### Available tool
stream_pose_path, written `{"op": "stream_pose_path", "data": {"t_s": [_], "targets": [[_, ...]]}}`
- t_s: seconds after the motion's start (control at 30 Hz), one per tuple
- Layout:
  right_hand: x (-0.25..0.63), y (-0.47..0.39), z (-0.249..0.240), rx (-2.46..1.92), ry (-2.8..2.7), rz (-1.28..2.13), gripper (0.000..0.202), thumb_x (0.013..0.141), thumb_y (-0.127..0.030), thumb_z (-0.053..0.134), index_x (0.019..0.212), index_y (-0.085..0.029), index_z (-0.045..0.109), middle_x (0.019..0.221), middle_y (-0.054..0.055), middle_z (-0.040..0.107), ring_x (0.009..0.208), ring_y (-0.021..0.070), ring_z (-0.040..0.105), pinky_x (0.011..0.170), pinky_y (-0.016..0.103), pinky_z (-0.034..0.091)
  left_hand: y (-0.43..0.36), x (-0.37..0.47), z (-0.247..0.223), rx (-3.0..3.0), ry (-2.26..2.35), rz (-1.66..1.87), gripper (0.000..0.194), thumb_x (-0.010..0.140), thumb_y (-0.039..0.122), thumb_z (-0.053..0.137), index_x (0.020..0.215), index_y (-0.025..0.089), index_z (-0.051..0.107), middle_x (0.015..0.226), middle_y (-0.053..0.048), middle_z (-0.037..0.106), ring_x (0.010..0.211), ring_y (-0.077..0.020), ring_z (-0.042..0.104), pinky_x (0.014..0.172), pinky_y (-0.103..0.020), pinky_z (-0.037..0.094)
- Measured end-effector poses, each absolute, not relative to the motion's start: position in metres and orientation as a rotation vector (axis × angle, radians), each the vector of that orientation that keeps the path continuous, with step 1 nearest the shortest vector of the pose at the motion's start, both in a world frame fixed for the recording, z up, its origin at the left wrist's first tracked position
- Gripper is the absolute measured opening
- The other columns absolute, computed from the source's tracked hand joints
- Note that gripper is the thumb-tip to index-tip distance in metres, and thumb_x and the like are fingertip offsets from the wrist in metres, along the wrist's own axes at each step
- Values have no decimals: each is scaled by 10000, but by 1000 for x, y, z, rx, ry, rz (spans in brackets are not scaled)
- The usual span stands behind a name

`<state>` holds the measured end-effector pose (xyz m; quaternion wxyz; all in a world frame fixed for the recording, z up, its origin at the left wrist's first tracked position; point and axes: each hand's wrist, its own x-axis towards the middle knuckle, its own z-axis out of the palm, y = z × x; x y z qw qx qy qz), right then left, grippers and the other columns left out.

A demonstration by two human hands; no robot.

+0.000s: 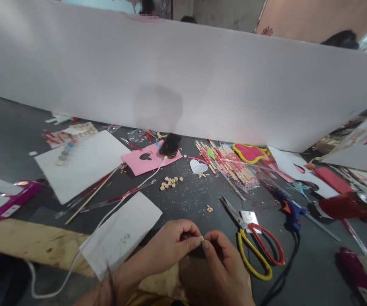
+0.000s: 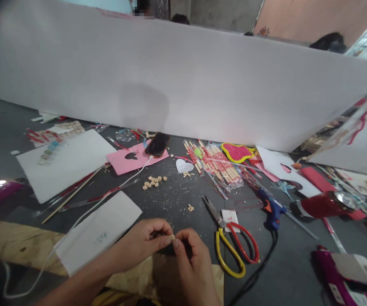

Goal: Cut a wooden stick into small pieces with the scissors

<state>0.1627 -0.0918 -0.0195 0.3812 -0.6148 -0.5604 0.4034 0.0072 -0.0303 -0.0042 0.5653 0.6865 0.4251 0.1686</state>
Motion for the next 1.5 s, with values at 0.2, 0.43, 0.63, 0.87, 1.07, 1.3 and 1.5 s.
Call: {"op": "stream_pose_path", "data": {"t_s": [0.2,0.43,0.63,0.87,1.07,1.3,1.5], "targets": [[162,-91,-17,-1563,-1451,1031,182,844,-353,463,783,-208,555,699,-23,561,654,121,529,601,183,420,-30,6,-1,1629,995,383,202,784,301,504,802,140,626,690,18,579,633,-109,469,537,-194,342],[165,-92,-22,-1571,-1419,1046,204,865,-360,425,802,-211,549,697,-23,543,659,123,508,594,190,410,-29,6,1,1634,983,399,194,797,309,504,803,152,618,694,27,579,635,-105,476,539,-187,340],[164,-92,-18,-1584,-1495,1018,206,856,-358,436,768,-205,541,674,-26,535,624,115,502,566,184,401,-30,6,3,1749,988,362,205,814,334,500,786,166,614,678,35,577,629,-103,490,530,-187,327],[162,-91,-15,-1631,-1544,901,229,842,-346,444,688,-198,526,631,-25,516,597,115,492,546,187,383,-32,6,9,1955,997,345,132,815,203,482,802,195,614,776,29,619,733,-109,551,622,-190,352],[165,-90,-26,-1603,-1318,1073,236,842,-390,457,716,-198,511,642,-43,463,616,108,442,545,182,362,-36,6,12,1999,1103,389,112,786,203,515,863,228,591,839,32,633,783,-128,567,652,-203,364],[165,-91,-27,-1576,-1235,1145,248,837,-411,473,718,-196,503,642,-53,427,607,99,393,529,178,335,-39,11,11,2045,1232,388,105,805,274,483,803,221,573,767,26,639,687,-127,577,572,-203,353],[163,-90,-23,-1574,-1224,1140,248,830,-405,478,702,-194,499,631,-50,434,600,102,395,528,181,342,-38,13,9,2063,1259,414,129,799,302,491,762,214,577,741,26,639,657,-120,570,560,-201,345]]}}
